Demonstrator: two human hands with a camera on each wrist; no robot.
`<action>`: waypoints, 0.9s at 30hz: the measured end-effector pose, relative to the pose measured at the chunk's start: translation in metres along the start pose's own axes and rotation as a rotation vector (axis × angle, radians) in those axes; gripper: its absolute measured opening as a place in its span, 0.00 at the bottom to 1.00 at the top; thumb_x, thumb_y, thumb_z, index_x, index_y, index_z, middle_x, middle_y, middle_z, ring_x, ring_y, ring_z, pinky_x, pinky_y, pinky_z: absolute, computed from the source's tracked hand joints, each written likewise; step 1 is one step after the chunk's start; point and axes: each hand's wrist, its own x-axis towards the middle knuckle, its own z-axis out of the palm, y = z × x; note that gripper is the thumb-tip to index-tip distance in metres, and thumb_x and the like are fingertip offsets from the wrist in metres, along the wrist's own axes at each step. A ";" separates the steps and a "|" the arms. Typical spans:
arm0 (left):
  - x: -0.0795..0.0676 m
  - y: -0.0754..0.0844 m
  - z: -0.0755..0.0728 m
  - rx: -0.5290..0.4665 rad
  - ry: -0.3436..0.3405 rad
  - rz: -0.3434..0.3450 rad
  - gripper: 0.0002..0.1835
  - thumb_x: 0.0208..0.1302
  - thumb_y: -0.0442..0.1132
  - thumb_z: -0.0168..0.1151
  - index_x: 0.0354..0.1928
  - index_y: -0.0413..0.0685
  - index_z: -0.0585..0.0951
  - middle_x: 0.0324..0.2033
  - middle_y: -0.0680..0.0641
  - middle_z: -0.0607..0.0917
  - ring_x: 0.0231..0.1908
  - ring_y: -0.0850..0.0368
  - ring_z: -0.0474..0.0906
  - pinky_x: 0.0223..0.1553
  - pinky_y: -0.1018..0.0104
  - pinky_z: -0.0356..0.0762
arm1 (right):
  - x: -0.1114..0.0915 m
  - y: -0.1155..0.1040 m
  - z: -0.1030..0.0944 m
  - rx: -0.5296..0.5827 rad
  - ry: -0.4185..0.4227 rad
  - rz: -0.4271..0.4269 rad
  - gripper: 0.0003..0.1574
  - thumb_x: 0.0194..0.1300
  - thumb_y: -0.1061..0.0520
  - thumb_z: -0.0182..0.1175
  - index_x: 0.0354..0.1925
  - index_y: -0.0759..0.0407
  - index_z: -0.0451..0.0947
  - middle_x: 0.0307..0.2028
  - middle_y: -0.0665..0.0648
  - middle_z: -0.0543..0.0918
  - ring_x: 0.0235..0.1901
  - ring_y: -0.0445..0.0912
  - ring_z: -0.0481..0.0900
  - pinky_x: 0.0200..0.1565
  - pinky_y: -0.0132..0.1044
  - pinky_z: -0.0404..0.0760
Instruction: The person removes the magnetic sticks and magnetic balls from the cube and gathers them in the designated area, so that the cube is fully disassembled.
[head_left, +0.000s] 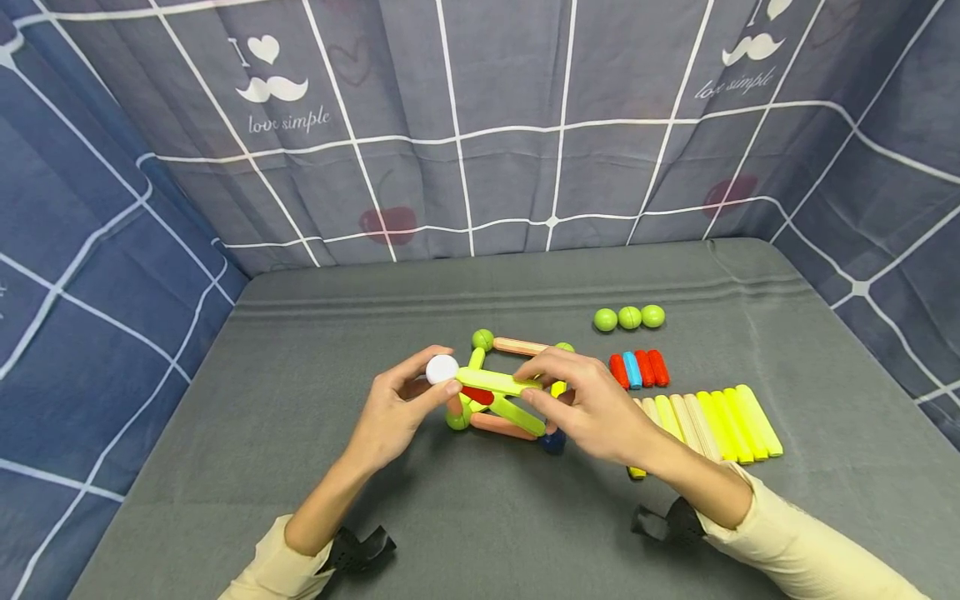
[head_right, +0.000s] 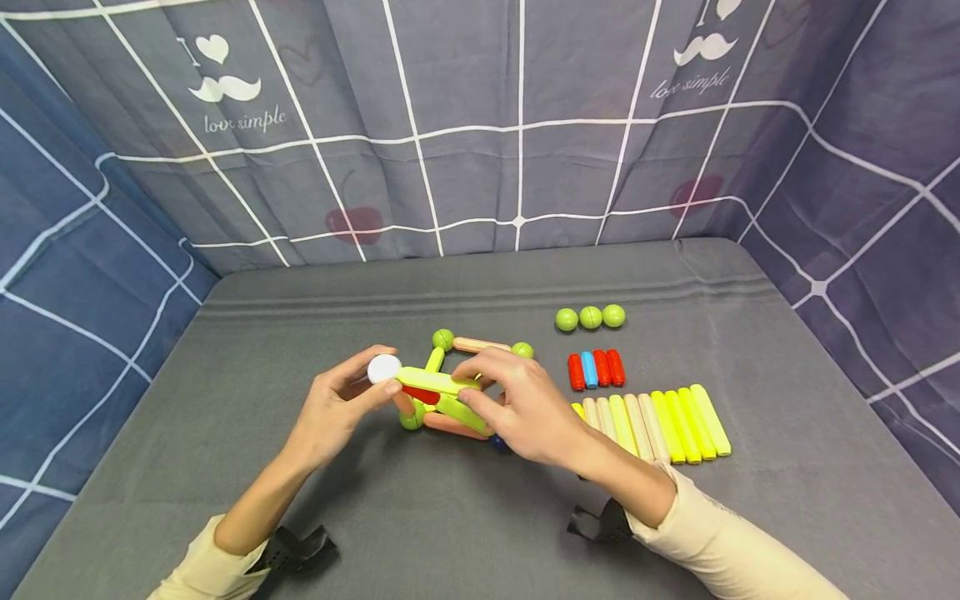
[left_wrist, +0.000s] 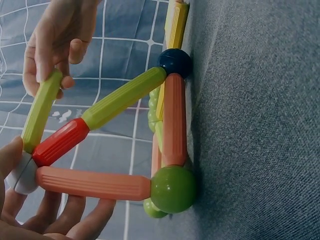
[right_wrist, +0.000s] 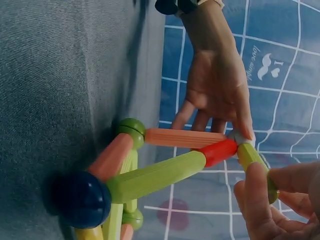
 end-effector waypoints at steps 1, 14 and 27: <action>0.000 0.000 0.000 0.001 0.000 -0.001 0.21 0.64 0.36 0.68 0.59 0.49 0.79 0.45 0.45 0.84 0.41 0.41 0.83 0.43 0.61 0.77 | -0.001 0.001 0.001 0.008 -0.002 0.001 0.10 0.65 0.68 0.63 0.44 0.58 0.82 0.38 0.55 0.81 0.24 0.51 0.80 0.24 0.40 0.82; -0.001 0.001 0.002 0.030 0.012 -0.015 0.21 0.63 0.37 0.69 0.59 0.51 0.80 0.44 0.46 0.84 0.39 0.46 0.84 0.41 0.61 0.76 | -0.007 0.010 0.007 -0.058 -0.020 0.047 0.16 0.66 0.66 0.63 0.52 0.59 0.81 0.45 0.53 0.84 0.30 0.42 0.81 0.27 0.36 0.82; -0.001 0.001 0.002 0.027 0.014 -0.002 0.21 0.64 0.37 0.68 0.59 0.50 0.80 0.45 0.46 0.84 0.40 0.48 0.84 0.41 0.62 0.77 | -0.009 0.011 -0.002 0.058 0.094 0.082 0.14 0.65 0.71 0.61 0.46 0.59 0.82 0.43 0.53 0.80 0.26 0.53 0.80 0.28 0.45 0.84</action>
